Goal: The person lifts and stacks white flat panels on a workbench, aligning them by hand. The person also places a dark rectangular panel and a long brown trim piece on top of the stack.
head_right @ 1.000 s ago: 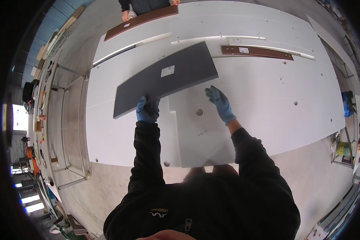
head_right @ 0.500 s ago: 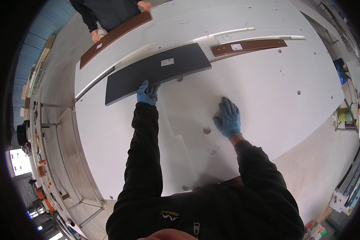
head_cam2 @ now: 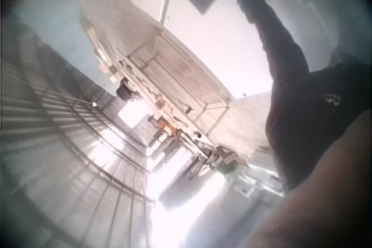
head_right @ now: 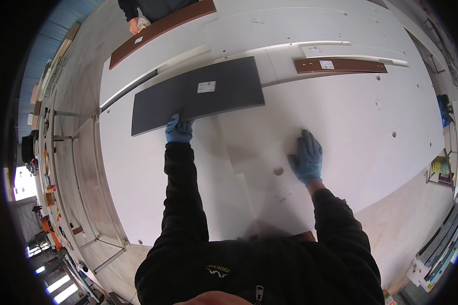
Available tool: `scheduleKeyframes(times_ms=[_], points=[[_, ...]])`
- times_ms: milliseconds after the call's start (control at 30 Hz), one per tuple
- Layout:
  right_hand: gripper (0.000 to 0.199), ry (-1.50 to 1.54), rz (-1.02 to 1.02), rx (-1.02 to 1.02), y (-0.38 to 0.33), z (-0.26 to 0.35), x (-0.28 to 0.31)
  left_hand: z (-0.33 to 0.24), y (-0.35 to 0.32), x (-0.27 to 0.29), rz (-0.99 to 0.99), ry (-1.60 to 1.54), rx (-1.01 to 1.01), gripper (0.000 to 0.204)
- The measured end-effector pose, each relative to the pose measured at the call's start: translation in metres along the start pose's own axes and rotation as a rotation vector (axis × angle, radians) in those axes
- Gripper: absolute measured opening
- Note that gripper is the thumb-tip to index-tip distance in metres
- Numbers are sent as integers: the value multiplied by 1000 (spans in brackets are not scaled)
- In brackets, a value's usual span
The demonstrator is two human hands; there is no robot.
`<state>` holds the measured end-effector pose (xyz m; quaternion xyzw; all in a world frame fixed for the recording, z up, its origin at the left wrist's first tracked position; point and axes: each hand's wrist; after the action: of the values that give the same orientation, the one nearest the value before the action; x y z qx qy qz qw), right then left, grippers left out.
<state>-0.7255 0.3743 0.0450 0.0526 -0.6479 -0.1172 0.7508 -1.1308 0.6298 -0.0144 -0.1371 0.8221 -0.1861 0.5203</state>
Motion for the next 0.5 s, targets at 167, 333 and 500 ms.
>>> scheduleKeyframes(times_ms=[167, 333, 500], points=[[56, -25, 0, 7, 0, 3, -1, -59, -1, 31, -66, -7, -101, 30], [56, -76, -33, 28, 1, 5, -3, -100, 20, 31, -140, -38, -188, 32], [56, -76, -18, 21, 2, 6, -6, -127, 65, 5, -74, -58, -251, 28]])
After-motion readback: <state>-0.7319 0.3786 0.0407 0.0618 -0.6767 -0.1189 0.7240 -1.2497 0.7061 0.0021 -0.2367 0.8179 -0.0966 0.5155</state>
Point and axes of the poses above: each hand's wrist, its own y-axis towards the middle knuckle, its own x-axis out of the back of the hand, z = x × y, and after that the axes turned 12 degrees about -y, right-handed
